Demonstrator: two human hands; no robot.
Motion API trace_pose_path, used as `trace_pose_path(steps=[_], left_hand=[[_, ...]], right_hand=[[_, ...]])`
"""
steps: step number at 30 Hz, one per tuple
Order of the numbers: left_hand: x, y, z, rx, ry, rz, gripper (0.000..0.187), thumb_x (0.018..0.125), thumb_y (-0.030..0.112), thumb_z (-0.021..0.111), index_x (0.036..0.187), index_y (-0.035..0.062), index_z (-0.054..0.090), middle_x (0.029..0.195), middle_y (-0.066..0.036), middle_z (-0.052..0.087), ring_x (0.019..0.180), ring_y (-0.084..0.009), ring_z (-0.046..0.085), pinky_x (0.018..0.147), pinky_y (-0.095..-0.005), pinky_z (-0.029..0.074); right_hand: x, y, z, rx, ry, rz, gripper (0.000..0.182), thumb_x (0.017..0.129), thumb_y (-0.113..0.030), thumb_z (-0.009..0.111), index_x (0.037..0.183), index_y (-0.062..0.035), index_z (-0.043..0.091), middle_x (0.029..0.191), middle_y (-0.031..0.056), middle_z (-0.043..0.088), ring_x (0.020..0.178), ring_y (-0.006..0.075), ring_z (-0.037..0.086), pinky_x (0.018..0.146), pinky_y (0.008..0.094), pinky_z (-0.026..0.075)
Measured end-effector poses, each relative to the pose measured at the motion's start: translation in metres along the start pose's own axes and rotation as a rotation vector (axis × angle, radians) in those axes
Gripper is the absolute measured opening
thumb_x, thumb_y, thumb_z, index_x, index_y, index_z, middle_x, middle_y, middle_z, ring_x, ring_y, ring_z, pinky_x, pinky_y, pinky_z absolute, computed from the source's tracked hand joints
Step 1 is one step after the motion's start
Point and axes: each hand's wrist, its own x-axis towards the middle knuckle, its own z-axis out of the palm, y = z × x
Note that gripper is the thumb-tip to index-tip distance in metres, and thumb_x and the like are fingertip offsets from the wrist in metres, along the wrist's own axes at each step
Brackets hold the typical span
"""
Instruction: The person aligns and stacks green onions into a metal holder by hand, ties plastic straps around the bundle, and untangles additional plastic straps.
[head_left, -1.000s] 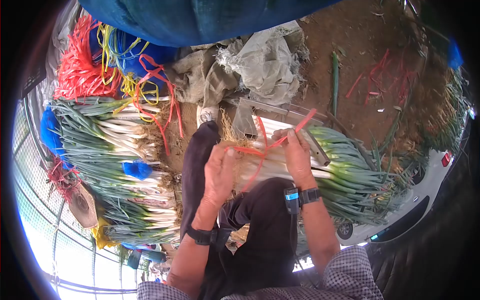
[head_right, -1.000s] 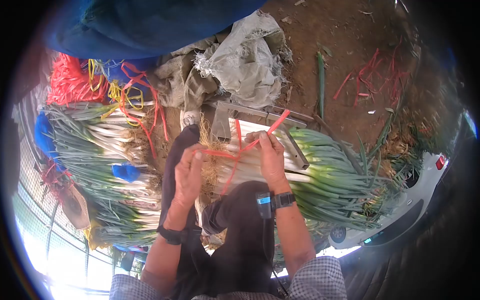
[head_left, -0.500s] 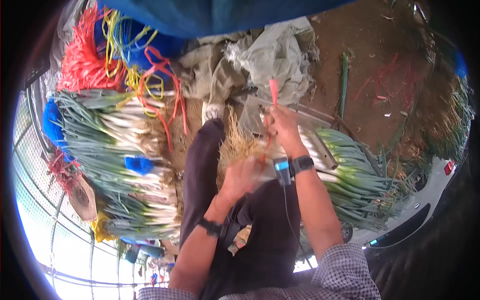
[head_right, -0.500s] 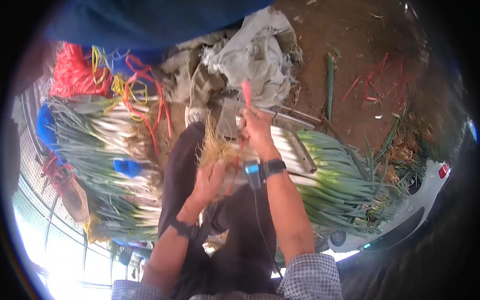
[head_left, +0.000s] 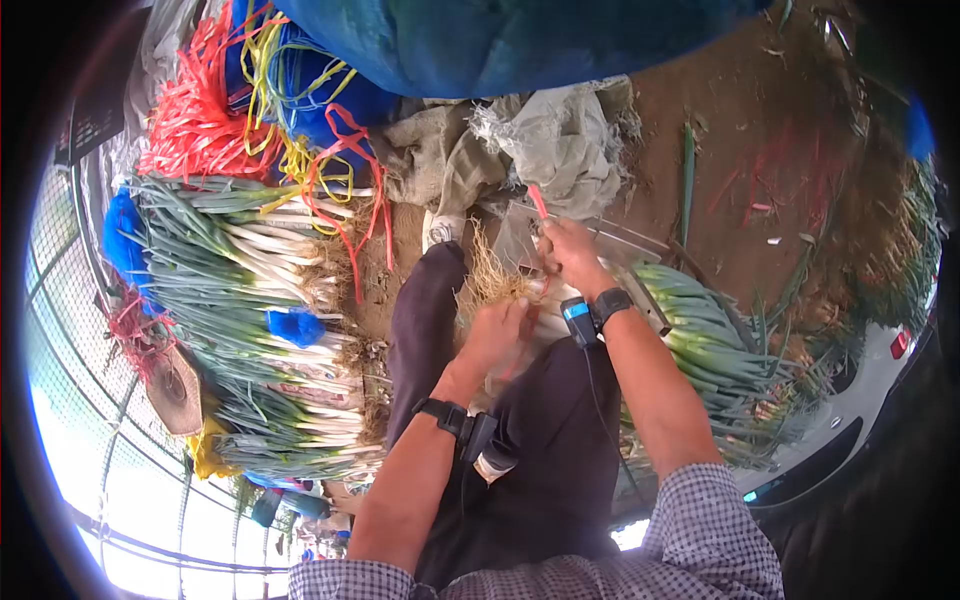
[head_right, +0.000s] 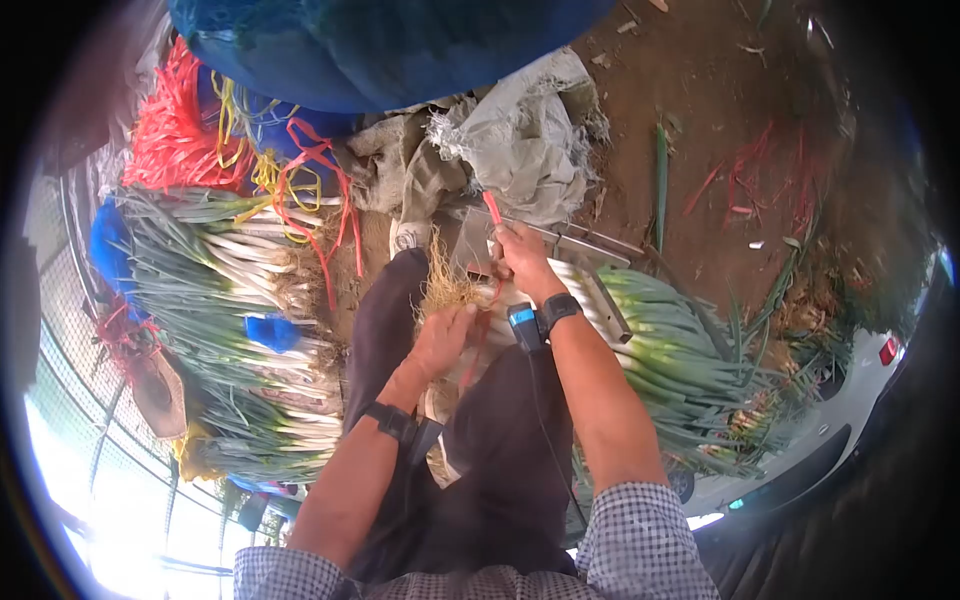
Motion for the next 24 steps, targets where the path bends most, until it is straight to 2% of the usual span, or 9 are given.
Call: trace_pose_path(steps=[3, 5, 6, 10, 15, 19, 21, 23, 24], left_hand=[[0.009, -0.017, 0.015, 0.076, 0.133, 0.197, 0.041, 0.102, 0.030, 0.048, 0.084, -0.0024, 0.064, 0.078, -0.025, 0.064, 0.076, -0.0449, 0.063, 0.071, -0.0505, 0.048], [0.002, -0.009, 0.015, 0.098, 0.108, 0.137, 0.039, 0.102, 0.029, 0.048, 0.082, -0.0012, 0.065, 0.078, -0.025, 0.065, 0.075, -0.0436, 0.063, 0.069, -0.0501, 0.048], [0.002, -0.004, 0.015, 0.116, 0.111, 0.136, 0.039, 0.102, 0.029, 0.048, 0.082, -0.0011, 0.065, 0.077, -0.024, 0.065, 0.075, -0.0433, 0.063, 0.069, -0.0498, 0.048], [0.008, 0.001, 0.013, 0.055, 0.104, 0.054, 0.041, 0.102, 0.030, 0.049, 0.085, -0.0040, 0.064, 0.075, -0.025, 0.063, 0.072, -0.0426, 0.063, 0.068, -0.0465, 0.048], [-0.002, 0.003, 0.018, -0.109, 0.096, -0.008, 0.041, 0.103, 0.030, 0.049, 0.086, -0.0044, 0.063, 0.071, -0.018, 0.062, 0.062, -0.0274, 0.058, 0.064, -0.0407, 0.048], [-0.040, 0.016, 0.016, -0.288, 0.064, 0.019, 0.042, 0.104, 0.031, 0.047, 0.085, -0.0029, 0.063, 0.071, -0.011, 0.064, 0.062, -0.0165, 0.055, 0.063, -0.0348, 0.047], [-0.044, 0.013, 0.013, -0.570, 0.071, -0.042, 0.045, 0.106, 0.035, 0.047, 0.081, 0.0014, 0.063, 0.073, -0.006, 0.065, 0.066, -0.0129, 0.057, 0.065, -0.0309, 0.046], [-0.037, 0.023, 0.003, -0.841, 0.108, -0.105, 0.046, 0.106, 0.036, 0.047, 0.078, 0.0032, 0.062, 0.073, -0.006, 0.065, 0.067, -0.0132, 0.058, 0.067, -0.0303, 0.046], [-0.031, 0.031, -0.003, -0.843, 0.226, -0.071, 0.047, 0.106, 0.038, 0.048, 0.075, 0.0047, 0.060, 0.072, -0.006, 0.064, 0.067, -0.0133, 0.058, 0.068, -0.0309, 0.046]], right_hand=[[0.011, -0.009, 0.007, -0.057, -0.030, 0.019, 0.024, 0.101, -0.025, 0.055, 0.087, -0.0057, 0.056, 0.063, 0.0027, 0.051, 0.043, 0.0116, 0.038, 0.039, 0.0294, 0.030], [0.011, 0.001, 0.002, -0.009, -0.102, 0.043, 0.023, 0.101, -0.024, 0.055, 0.087, -0.0063, 0.056, 0.063, 0.0020, 0.051, 0.042, 0.0109, 0.037, 0.039, 0.0291, 0.030], [0.013, 0.001, 0.002, -0.022, -0.130, 0.036, 0.022, 0.101, -0.026, 0.055, 0.090, -0.0068, 0.055, 0.061, -0.0007, 0.044, 0.043, 0.0108, 0.036, 0.040, 0.0271, 0.027], [0.015, 0.005, -0.001, 0.066, -0.150, 0.111, 0.021, 0.101, -0.025, 0.055, 0.090, -0.0070, 0.054, 0.063, 0.0009, 0.049, 0.043, 0.0097, 0.036, 0.040, 0.0284, 0.028], [0.021, 0.008, -0.010, 0.209, -0.193, 0.111, 0.025, 0.100, -0.029, 0.058, 0.092, -0.0061, 0.053, 0.060, -0.0005, 0.043, 0.044, 0.0108, 0.036, 0.043, 0.0281, 0.031], [-0.024, -0.025, -0.018, 0.416, -0.108, -0.005, 0.021, 0.103, -0.023, 0.052, 0.089, -0.0083, 0.053, 0.066, 0.0026, 0.051, 0.051, 0.0133, 0.043, 0.054, 0.0317, 0.040], [-0.071, -0.050, -0.002, 0.431, -0.063, 0.002, 0.019, 0.103, -0.021, 0.052, 0.090, -0.0079, 0.056, 0.069, 0.0032, 0.056, 0.058, 0.0148, 0.050, 0.064, 0.0359, 0.045], [-0.115, -0.051, 0.020, 0.329, -0.119, -0.102, 0.015, 0.101, -0.020, 0.056, 0.097, -0.0051, 0.059, 0.068, 0.0034, 0.057, 0.057, 0.0149, 0.054, 0.058, 0.0315, 0.046], [-0.146, -0.056, 0.042, 0.109, -0.084, -0.151, 0.013, 0.100, -0.016, 0.056, 0.099, -0.0032, 0.059, 0.069, 0.0031, 0.057, 0.055, 0.0128, 0.052, 0.055, 0.0276, 0.045]])
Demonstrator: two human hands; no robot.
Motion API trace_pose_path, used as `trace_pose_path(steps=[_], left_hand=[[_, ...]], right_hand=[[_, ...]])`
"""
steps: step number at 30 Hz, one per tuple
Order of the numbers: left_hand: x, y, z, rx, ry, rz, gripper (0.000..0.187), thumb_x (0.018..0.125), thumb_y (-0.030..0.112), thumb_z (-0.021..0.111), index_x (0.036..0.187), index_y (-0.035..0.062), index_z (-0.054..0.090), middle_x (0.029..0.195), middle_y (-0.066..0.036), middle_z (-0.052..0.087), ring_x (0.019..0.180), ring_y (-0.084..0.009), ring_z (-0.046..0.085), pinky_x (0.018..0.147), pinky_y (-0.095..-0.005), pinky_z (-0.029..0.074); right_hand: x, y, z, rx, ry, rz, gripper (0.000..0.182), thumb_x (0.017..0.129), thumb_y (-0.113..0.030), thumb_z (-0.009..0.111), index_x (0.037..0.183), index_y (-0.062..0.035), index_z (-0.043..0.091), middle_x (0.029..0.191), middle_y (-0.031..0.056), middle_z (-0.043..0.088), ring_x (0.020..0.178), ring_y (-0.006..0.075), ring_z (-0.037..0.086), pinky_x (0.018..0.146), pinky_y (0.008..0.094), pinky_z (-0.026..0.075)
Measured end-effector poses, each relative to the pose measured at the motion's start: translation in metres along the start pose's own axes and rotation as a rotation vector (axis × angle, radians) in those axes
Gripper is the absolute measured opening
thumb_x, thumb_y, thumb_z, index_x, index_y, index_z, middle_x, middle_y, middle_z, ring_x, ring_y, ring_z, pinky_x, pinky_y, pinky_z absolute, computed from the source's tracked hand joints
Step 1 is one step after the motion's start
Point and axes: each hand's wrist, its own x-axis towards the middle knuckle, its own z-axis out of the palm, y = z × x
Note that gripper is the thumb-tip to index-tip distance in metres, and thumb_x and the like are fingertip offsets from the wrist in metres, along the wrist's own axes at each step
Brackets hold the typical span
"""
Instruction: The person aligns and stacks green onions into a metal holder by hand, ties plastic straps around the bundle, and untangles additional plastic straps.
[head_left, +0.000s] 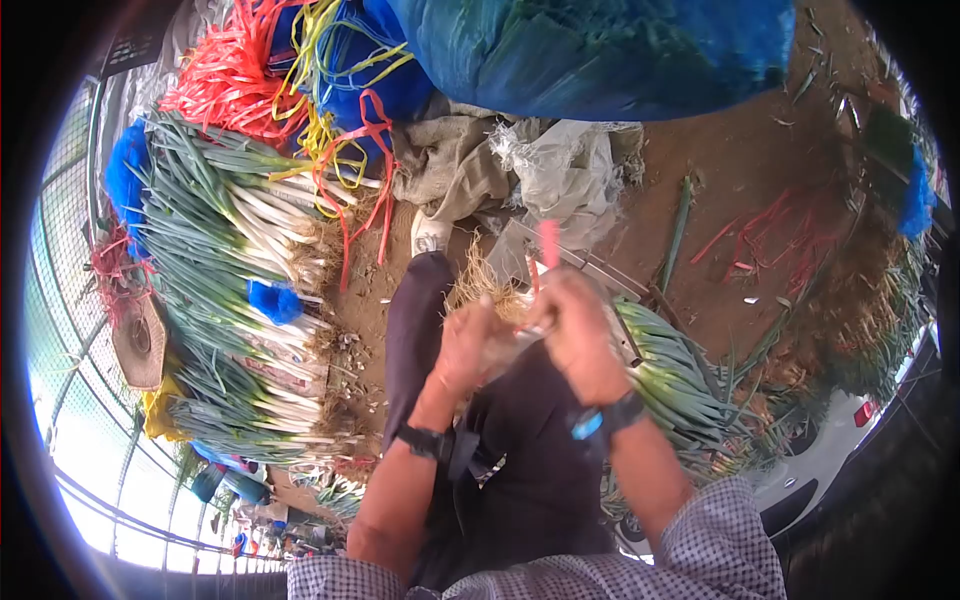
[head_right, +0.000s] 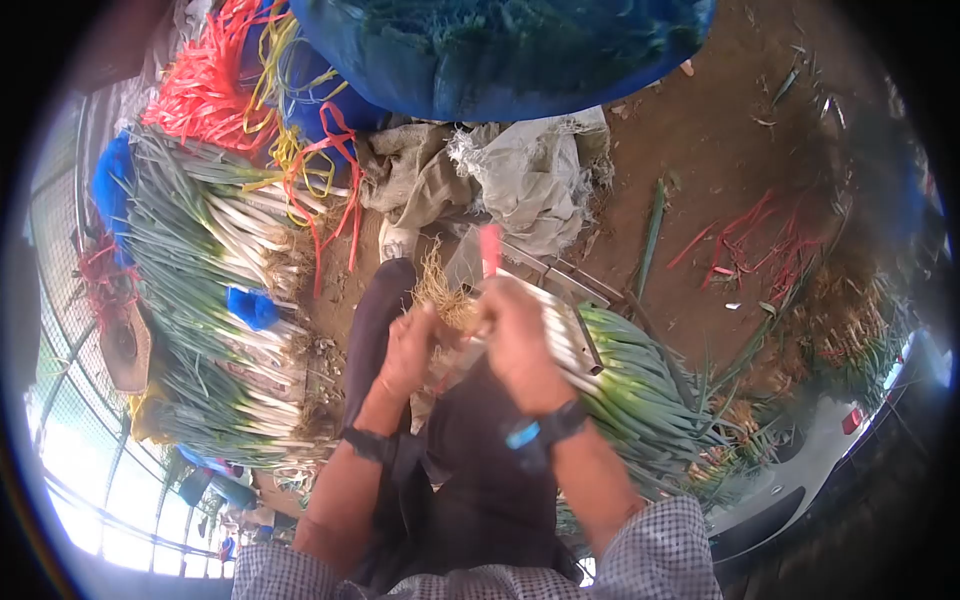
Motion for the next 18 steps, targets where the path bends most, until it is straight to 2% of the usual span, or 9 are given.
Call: trace_pose_path(steps=[1, 3, 5, 7, 9, 10, 14, 17, 18], left_hand=[[0.009, 0.007, -0.004, -0.018, -0.012, 0.009, 0.045, 0.105, 0.036, 0.048, 0.073, 0.0059, 0.056, 0.069, -0.006, 0.061, 0.067, -0.0152, 0.056, 0.069, -0.0326, 0.046], [0.021, 0.024, 0.002, -0.194, -0.007, -0.004, 0.042, 0.103, 0.036, 0.052, 0.072, 0.0067, 0.052, 0.067, -0.005, 0.055, 0.063, -0.0168, 0.055, 0.064, -0.0333, 0.047], [0.025, 0.024, 0.009, -0.261, -0.040, -0.055, 0.042, 0.103, 0.034, 0.051, 0.071, 0.0069, 0.050, 0.066, -0.006, 0.053, 0.064, -0.0189, 0.055, 0.066, -0.0345, 0.047], [0.026, 0.015, 0.010, -0.286, -0.050, -0.054, 0.044, 0.104, 0.034, 0.049, 0.069, 0.0080, 0.050, 0.062, -0.003, 0.050, 0.057, -0.0152, 0.050, 0.055, -0.0324, 0.042], [0.021, 0.007, 0.000, -0.300, -0.106, -0.053, 0.045, 0.104, 0.034, 0.048, 0.067, 0.0086, 0.050, 0.059, -0.001, 0.049, 0.052, -0.0128, 0.046, 0.049, -0.0308, 0.038], [0.006, 0.010, -0.001, -0.020, -0.046, 0.012, 0.048, 0.105, 0.036, 0.046, 0.064, 0.0116, 0.045, 0.055, 0.002, 0.043, 0.046, -0.0089, 0.038, 0.043, -0.0277, 0.033], [-0.010, -0.006, -0.015, -0.164, -0.013, 0.030, 0.050, 0.107, 0.036, 0.042, 0.064, 0.0110, 0.043, 0.055, 0.003, 0.042, 0.045, -0.0076, 0.035, 0.042, -0.0265, 0.031], [-0.021, -0.012, -0.020, -0.212, -0.088, 0.007, 0.049, 0.107, 0.036, 0.043, 0.068, 0.0085, 0.050, 0.057, 0.003, 0.047, 0.046, -0.0073, 0.040, 0.043, -0.0259, 0.033], [-0.025, -0.011, -0.016, -0.118, -0.066, 0.033, 0.050, 0.108, 0.035, 0.041, 0.065, 0.0089, 0.046, 0.055, 0.002, 0.043, 0.047, -0.0084, 0.040, 0.046, -0.0269, 0.036]], right_hand=[[-0.024, -0.005, 0.027, -0.206, 0.028, 0.046, 0.012, 0.100, -0.013, 0.055, 0.099, -0.0019, 0.060, 0.068, 0.0030, 0.058, 0.055, 0.0108, 0.051, 0.055, 0.0267, 0.044], [-0.040, 0.000, 0.040, -0.205, 0.042, -0.009, 0.017, 0.100, -0.017, 0.057, 0.096, -0.0016, 0.063, 0.066, -0.0011, 0.056, 0.055, 0.0070, 0.047, 0.053, 0.0239, 0.038], [-0.023, 0.000, 0.030, -0.031, 0.106, -0.062, 0.016, 0.100, -0.015, 0.057, 0.095, -0.0014, 0.063, 0.065, -0.0009, 0.055, 0.055, 0.0073, 0.047, 0.053, 0.0234, 0.038], [-0.007, -0.013, 0.020, -0.105, 0.091, -0.121, 0.017, 0.100, -0.016, 0.057, 0.094, -0.0002, 0.062, 0.065, 0.0020, 0.055, 0.054, 0.0095, 0.048, 0.051, 0.0266, 0.040], [0.040, -0.009, -0.008, 0.011, 0.127, -0.090, 0.017, 0.098, -0.016, 0.058, 0.092, -0.0005, 0.061, 0.064, 0.0037, 0.054, 0.052, 0.0108, 0.047, 0.048, 0.0284, 0.040], [0.060, -0.002, -0.017, 0.029, 0.140, -0.055, 0.016, 0.098, -0.015, 0.058, 0.091, -0.0007, 0.061, 0.063, 0.0040, 0.053, 0.051, 0.0109, 0.046, 0.047, 0.0286, 0.039], [0.111, 0.016, -0.023, 0.074, 0.182, 0.045, 0.015, 0.096, -0.014, 0.058, 0.087, -0.0014, 0.059, 0.062, 0.0044, 0.050, 0.046, 0.0111, 0.040, 0.042, 0.0286, 0.035], [0.107, 0.022, -0.028, 0.057, 0.183, 0.047, 0.015, 0.096, -0.013, 0.058, 0.085, -0.0017, 0.058, 0.061, 0.0042, 0.049, 0.043, 0.0111, 0.037, 0.040, 0.0290, 0.032], [0.104, 0.018, -0.029, 0.052, 0.172, 0.029, 0.016, 0.095, -0.012, 0.058, 0.084, -0.0018, 0.057, 0.061, 0.0041, 0.049, 0.042, 0.0112, 0.037, 0.039, 0.0292, 0.032]])
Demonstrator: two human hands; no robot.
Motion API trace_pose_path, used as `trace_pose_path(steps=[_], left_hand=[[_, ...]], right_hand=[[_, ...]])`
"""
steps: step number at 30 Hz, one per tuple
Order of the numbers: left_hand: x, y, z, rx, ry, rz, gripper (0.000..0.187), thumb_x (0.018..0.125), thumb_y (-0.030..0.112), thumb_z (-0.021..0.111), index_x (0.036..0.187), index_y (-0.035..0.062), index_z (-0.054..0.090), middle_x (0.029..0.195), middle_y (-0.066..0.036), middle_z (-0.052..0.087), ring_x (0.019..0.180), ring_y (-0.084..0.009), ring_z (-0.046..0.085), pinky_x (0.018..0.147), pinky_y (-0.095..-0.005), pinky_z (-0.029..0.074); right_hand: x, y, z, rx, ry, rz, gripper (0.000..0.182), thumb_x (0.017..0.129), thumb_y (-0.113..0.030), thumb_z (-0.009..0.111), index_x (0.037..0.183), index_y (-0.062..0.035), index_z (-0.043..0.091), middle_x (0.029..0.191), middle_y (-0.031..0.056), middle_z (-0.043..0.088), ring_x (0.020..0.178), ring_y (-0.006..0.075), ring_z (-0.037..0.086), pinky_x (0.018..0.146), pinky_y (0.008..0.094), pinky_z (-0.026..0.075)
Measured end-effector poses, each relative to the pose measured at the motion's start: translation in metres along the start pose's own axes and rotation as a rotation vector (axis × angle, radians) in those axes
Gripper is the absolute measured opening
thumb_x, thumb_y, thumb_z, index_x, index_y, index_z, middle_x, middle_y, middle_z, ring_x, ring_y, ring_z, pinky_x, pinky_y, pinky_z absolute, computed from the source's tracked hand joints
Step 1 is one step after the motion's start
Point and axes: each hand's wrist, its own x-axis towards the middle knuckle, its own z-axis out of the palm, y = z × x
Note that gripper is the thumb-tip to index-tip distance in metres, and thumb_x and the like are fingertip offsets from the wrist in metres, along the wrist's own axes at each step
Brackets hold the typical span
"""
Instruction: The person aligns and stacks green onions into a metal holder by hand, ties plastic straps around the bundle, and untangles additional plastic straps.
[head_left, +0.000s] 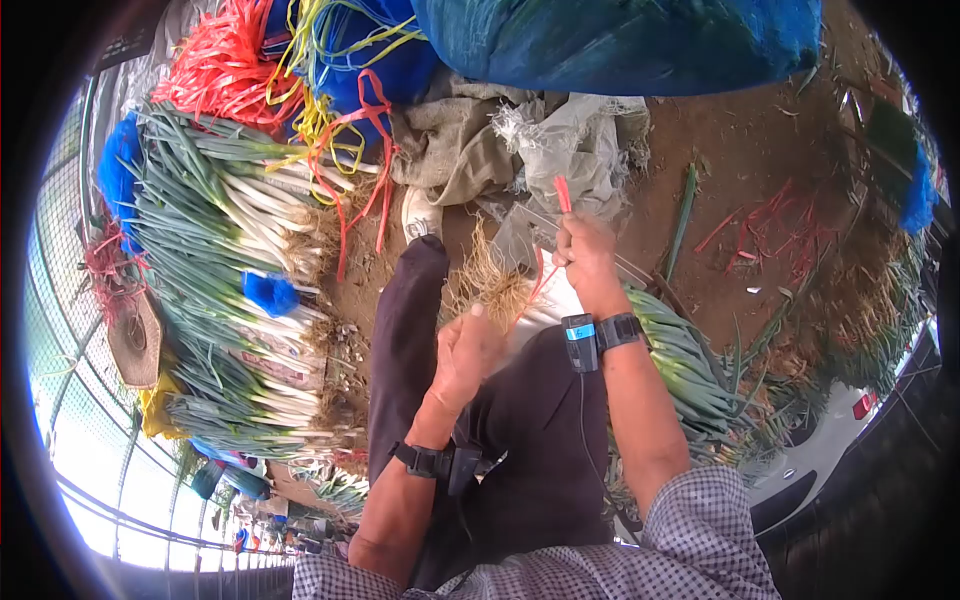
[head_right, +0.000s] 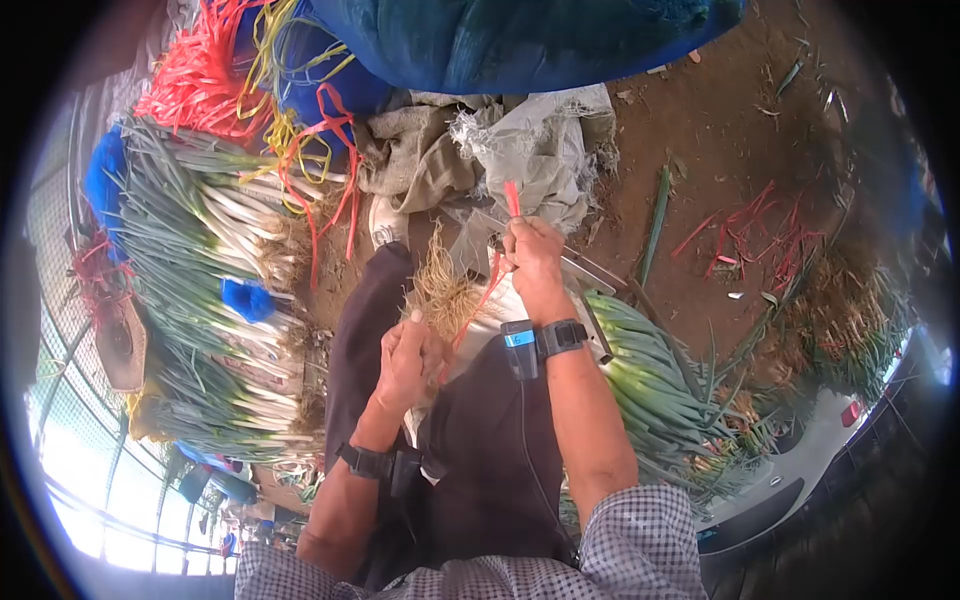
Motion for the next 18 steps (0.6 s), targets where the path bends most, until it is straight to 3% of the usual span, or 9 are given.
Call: trace_pose_path(steps=[3, 6, 8, 10, 14, 18], left_hand=[[-0.006, 0.002, 0.010, 0.238, 0.049, 0.036, 0.055, 0.109, 0.032, 0.036, 0.059, 0.0097, 0.037, 0.051, 0.002, 0.036, 0.049, -0.0105, 0.040, 0.051, -0.0290, 0.042], [0.011, 0.001, -0.010, 0.356, 0.071, -0.027, 0.055, 0.109, 0.032, 0.036, 0.059, 0.0096, 0.038, 0.052, 0.002, 0.036, 0.050, -0.0108, 0.042, 0.051, -0.0298, 0.043], [0.008, -0.006, -0.009, 0.341, 0.132, -0.107, 0.056, 0.109, 0.032, 0.037, 0.059, 0.0094, 0.038, 0.052, 0.002, 0.037, 0.050, -0.0112, 0.043, 0.052, -0.0309, 0.044], [-0.006, -0.018, -0.017, 0.313, 0.077, -0.097, 0.055, 0.109, 0.032, 0.038, 0.059, 0.0088, 0.039, 0.053, 0.001, 0.039, 0.051, -0.0117, 0.045, 0.053, -0.0313, 0.044], [-0.005, -0.003, -0.003, 0.302, 0.018, -0.034, 0.054, 0.108, 0.031, 0.041, 0.060, 0.0062, 0.042, 0.054, -0.001, 0.042, 0.054, -0.0138, 0.050, 0.055, -0.0316, 0.045], [0.022, 0.005, -0.009, 0.605, -0.007, 0.018, 0.049, 0.106, 0.030, 0.045, 0.069, -0.0007, 0.054, 0.058, -0.007, 0.051, 0.058, -0.0169, 0.055, 0.058, -0.0333, 0.046]], right_hand=[[0.003, -0.007, 0.001, -0.087, 0.018, 0.025, 0.015, 0.094, -0.012, 0.059, 0.081, -0.0041, 0.056, 0.060, 0.0024, 0.047, 0.043, 0.0115, 0.037, 0.039, 0.0300, 0.031], [0.075, 0.033, -0.032, -0.095, -0.078, 0.138, 0.015, 0.092, -0.012, 0.060, 0.079, -0.0069, 0.055, 0.060, 0.0001, 0.045, 0.042, 0.0113, 0.036, 0.039, 0.0309, 0.031], [0.091, 0.040, -0.031, -0.503, -0.342, -0.461, 0.015, 0.091, -0.012, 0.060, 0.078, -0.0084, 0.054, 0.059, -0.0011, 0.044, 0.042, 0.0104, 0.035, 0.039, 0.0311, 0.030], [0.059, 0.028, -0.027, -0.058, -0.125, 0.098, 0.014, 0.093, -0.011, 0.060, 0.080, -0.0077, 0.055, 0.059, -0.0015, 0.043, 0.042, 0.0088, 0.033, 0.039, 0.0310, 0.030], [0.030, -0.006, -0.013, -0.187, -0.015, 0.117, 0.015, 0.095, -0.013, 0.060, 0.084, -0.0039, 0.057, 0.059, -0.0006, 0.042, 0.046, 0.0106, 0.034, 0.044, 0.0291, 0.031], [0.070, 0.035, -0.022, -0.192, -0.067, 0.101, 0.013, 0.096, -0.014, 0.059, 0.089, -0.0034, 0.058, 0.062, 0.0003, 0.045, 0.046, 0.0102, 0.035, 0.043, 0.0291, 0.032]])
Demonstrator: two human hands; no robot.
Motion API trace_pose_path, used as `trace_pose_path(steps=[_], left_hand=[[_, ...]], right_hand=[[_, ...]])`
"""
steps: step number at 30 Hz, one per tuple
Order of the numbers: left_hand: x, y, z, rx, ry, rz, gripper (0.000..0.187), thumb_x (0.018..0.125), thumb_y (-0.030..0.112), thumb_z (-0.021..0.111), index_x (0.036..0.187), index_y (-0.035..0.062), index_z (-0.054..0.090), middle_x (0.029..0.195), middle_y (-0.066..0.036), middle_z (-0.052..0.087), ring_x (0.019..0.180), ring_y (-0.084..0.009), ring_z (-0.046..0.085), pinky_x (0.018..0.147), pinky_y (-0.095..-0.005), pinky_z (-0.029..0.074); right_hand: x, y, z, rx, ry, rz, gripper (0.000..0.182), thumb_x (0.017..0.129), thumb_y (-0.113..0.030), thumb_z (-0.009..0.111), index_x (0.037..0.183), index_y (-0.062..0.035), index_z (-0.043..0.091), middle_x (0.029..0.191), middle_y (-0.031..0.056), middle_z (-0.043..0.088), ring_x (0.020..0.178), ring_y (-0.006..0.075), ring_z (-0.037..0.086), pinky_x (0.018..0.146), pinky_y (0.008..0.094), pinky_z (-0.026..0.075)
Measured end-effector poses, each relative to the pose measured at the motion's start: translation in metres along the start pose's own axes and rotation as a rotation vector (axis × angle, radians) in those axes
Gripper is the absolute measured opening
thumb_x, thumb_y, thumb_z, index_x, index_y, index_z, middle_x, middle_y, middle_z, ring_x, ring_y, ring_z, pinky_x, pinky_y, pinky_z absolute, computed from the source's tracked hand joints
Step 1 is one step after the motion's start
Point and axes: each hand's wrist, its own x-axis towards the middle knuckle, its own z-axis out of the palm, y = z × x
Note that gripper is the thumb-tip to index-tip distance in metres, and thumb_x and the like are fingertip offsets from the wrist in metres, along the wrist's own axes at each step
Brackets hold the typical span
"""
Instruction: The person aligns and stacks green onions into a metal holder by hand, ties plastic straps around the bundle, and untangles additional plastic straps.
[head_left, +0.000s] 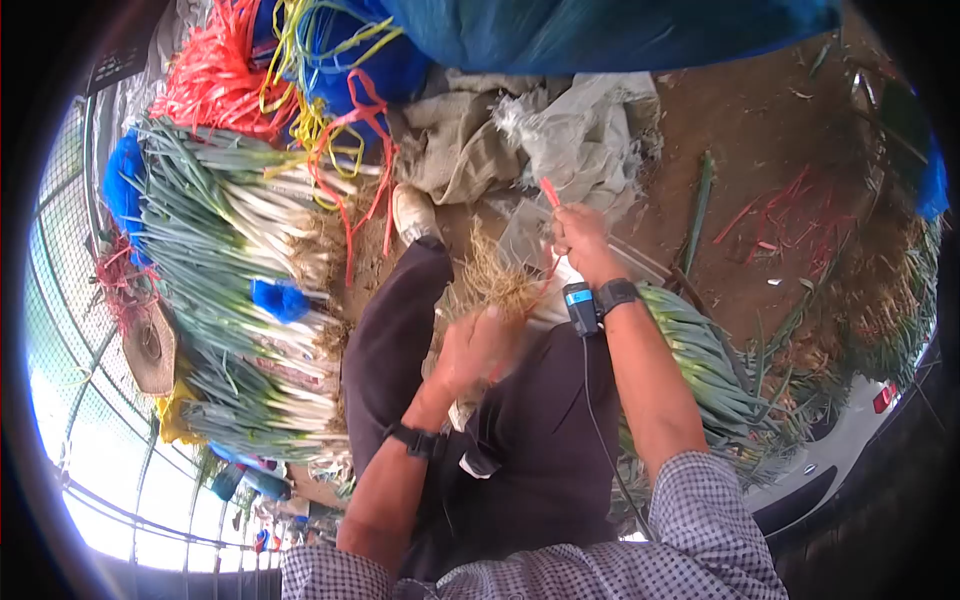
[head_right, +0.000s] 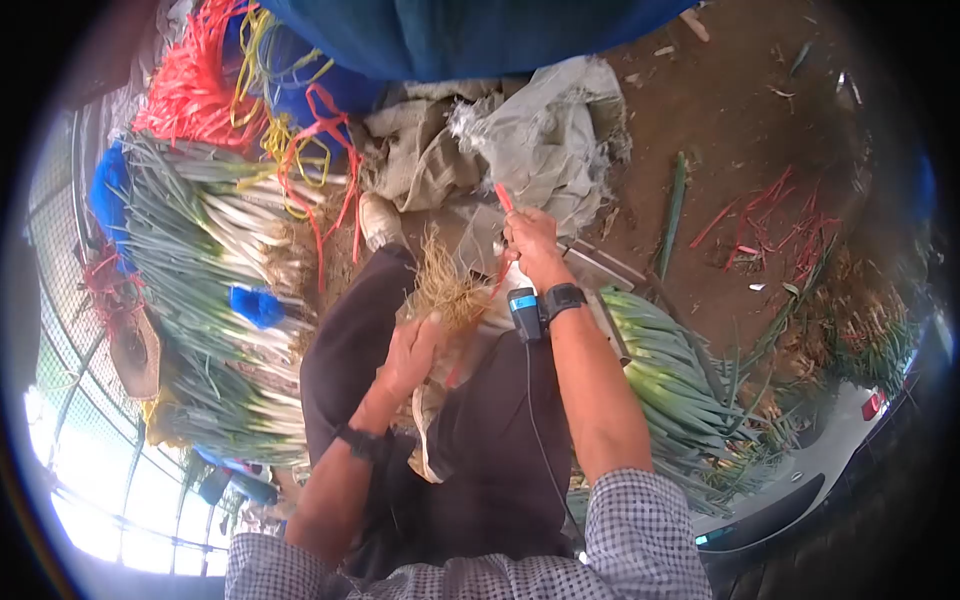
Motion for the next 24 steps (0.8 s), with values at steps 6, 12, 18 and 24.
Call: trace_pose_path(steps=[6, 12, 18, 24], left_hand=[[0.036, -0.042, 0.004, 0.421, -0.037, 0.173, 0.041, 0.104, 0.031, 0.047, 0.091, -0.0043, 0.064, 0.075, -0.021, 0.064, 0.067, -0.0303, 0.063, 0.067, -0.0414, 0.049], [0.034, -0.039, -0.003, 0.375, -0.109, 0.165, 0.036, 0.101, 0.025, 0.048, 0.091, -0.0062, 0.062, 0.087, -0.030, 0.064, 0.085, -0.0474, 0.063, 0.076, -0.0513, 0.049], [0.040, -0.040, -0.004, 0.270, -0.098, 0.089, 0.032, 0.101, 0.024, 0.052, 0.090, -0.0030, 0.066, 0.072, -0.019, 0.066, 0.068, -0.0357, 0.066, 0.066, -0.0451, 0.051], [0.048, -0.049, -0.004, 0.306, -0.102, 0.221, 0.022, 0.087, 0.014, 0.067, 0.103, -0.0005, 0.065, 0.087, -0.020, 0.064, 0.077, -0.0372, 0.066, 0.068, -0.0446, 0.052]], right_hand=[[-0.021, -0.010, -0.001, 0.078, 0.028, -0.044, 0.019, 0.100, -0.020, 0.056, 0.096, -0.0018, 0.059, 0.067, 0.0026, 0.051, 0.047, 0.0100, 0.039, 0.042, 0.0272, 0.036], [-0.003, 0.040, -0.006, -0.376, 0.348, -0.358, 0.026, 0.099, -0.022, 0.058, 0.089, 0.0016, 0.064, 0.066, 0.0081, 0.058, 0.049, 0.0159, 0.051, 0.048, 0.0359, 0.043], [-0.013, 0.044, 0.030, -0.686, 0.567, -0.637, 0.026, 0.098, -0.020, 0.058, 0.091, 0.0031, 0.067, 0.063, 0.0098, 0.061, 0.052, 0.0161, 0.055, 0.051, 0.0360, 0.044], [-0.011, 0.036, 0.033, -0.492, 0.476, -0.468, 0.027, 0.098, -0.021, 0.060, 0.088, 0.0022, 0.067, 0.062, 0.0027, 0.057, 0.050, 0.0120, 0.051, 0.048, 0.0327, 0.043]])
